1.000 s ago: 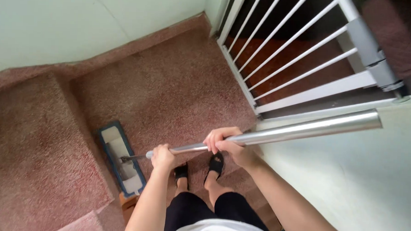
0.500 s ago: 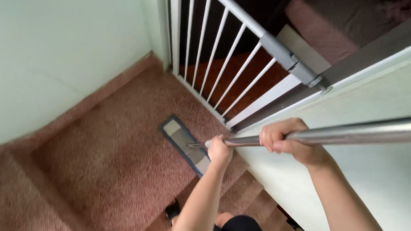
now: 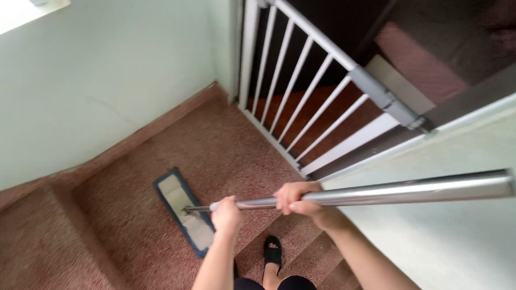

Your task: Mopping a flight of stairs using a flat mop while walking down step-by-step.

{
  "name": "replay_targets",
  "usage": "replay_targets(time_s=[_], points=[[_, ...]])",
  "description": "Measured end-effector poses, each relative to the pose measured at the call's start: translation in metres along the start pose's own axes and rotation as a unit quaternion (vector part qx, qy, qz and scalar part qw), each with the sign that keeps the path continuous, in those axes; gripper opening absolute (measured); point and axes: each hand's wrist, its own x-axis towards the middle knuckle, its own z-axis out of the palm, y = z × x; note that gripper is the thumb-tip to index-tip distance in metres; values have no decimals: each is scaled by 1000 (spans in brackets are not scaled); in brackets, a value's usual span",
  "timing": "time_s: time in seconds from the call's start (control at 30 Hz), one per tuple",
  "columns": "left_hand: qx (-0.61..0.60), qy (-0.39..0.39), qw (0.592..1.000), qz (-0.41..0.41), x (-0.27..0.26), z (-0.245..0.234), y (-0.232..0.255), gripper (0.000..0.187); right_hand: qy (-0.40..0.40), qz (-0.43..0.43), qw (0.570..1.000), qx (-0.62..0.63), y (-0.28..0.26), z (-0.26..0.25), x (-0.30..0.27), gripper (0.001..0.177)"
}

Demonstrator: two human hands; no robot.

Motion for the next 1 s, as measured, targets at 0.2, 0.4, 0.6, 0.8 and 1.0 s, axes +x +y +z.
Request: replay_targets(time_s=[0.2, 0.4, 0.6, 0.8, 1.0], points=[[-19, 40, 984, -175, -9, -57, -126, 31, -146, -32, 989, 6, 68, 114, 57, 14], [-254, 139, 917, -274, -44, -92, -126, 72, -157, -22, 986, 49, -5, 159, 103, 48], [-795, 223, 497, -266, -52, -143, -6, 51, -70, -86, 964, 242, -69, 81, 111, 23], [-387, 144, 885, -213, 4, -78, -8, 30, 76, -47, 981, 175, -67, 58, 66, 39], [-247, 18, 955, -164, 19, -81, 39, 20, 170, -49, 978, 111, -60, 28, 24, 33]])
